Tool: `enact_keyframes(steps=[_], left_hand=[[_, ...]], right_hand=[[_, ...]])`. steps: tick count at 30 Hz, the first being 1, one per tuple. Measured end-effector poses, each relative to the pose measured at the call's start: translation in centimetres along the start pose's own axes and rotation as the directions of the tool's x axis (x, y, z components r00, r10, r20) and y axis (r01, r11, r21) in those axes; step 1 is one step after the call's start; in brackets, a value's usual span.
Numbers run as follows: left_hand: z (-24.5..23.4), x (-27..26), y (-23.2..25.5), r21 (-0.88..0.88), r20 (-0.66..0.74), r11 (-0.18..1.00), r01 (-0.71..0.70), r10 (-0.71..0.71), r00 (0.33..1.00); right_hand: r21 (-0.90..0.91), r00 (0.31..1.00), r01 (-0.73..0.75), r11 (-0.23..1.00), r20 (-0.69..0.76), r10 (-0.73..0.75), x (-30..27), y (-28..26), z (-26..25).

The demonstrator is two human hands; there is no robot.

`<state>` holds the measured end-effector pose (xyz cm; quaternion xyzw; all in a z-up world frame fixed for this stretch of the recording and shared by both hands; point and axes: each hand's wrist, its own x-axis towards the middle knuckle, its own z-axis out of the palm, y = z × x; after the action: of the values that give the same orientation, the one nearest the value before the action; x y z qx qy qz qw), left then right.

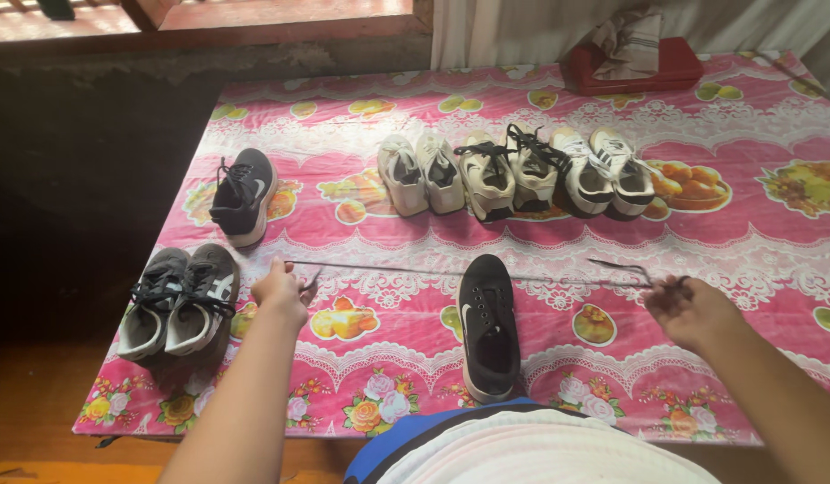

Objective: The person sits on the floor and laces a pair of black sneakers by threading the laces through the eyelets and tying them. Several other pairs of shoes are arranged on the floor nearby.

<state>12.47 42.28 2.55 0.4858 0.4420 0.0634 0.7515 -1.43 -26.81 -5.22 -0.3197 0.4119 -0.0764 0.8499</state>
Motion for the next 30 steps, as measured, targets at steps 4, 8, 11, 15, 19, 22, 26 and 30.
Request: enact_keyframes(steps=[4, 8, 11, 15, 19, 22, 26, 30], left_hand=[[-0.7, 2.1, -1.7, -0.125, 0.049, 0.979, 0.163, -0.158, 0.986], [0.5, 3.4, -5.3, -0.073, 0.187, 0.959, 0.274, -0.257, 0.948], [2.3, 1.7, -7.3, 0.033, 0.416, 0.949, 0.315, -0.299, 0.859], [4.3, -4.5, -7.5, 0.292, 0.453, 0.940, 0.174, -0.297, 0.841], [6.8, -10.7, -6.6, 0.429, 0.391, 0.901, 0.063, -0.248, 0.886], [7.4, -13.0, -6.2, 0.413, 0.454, 0.911, -0.012, -0.194, 0.870], [6.9, -13.4, -6.2, 0.353, 0.522, 0.935, -0.039, -0.162, 0.838], [6.1, -12.3, -6.7, 0.349, 0.566, 0.937, 0.025, -0.232, 0.791]], right_hand=[[-0.250, 0.999, -0.008, 0.968, 0.049, 0.021, -1.9, 0.2, 1.1], [-0.825, 0.994, -0.053, 0.563, 0.009, 0.107, -7.7, 1.2, 5.1], [-0.997, 0.956, -0.081, -0.009, -0.080, 0.282, -10.2, -0.1, 8.1], [-0.977, 0.963, 0.005, -0.214, -0.053, 0.265, -8.9, -2.0, 9.9], [-0.698, 0.795, 0.508, -0.505, 0.606, -0.038, -4.8, -1.1, 10.7], [-0.490, 0.600, 0.670, -0.558, 0.799, 0.019, -2.9, 0.8, 11.3], [-0.423, 0.594, 0.693, -0.584, 0.794, 0.131, -2.2, 2.0, 11.5], [-0.553, 0.737, 0.528, -0.644, 0.676, 0.024, -2.8, 1.4, 9.8]])
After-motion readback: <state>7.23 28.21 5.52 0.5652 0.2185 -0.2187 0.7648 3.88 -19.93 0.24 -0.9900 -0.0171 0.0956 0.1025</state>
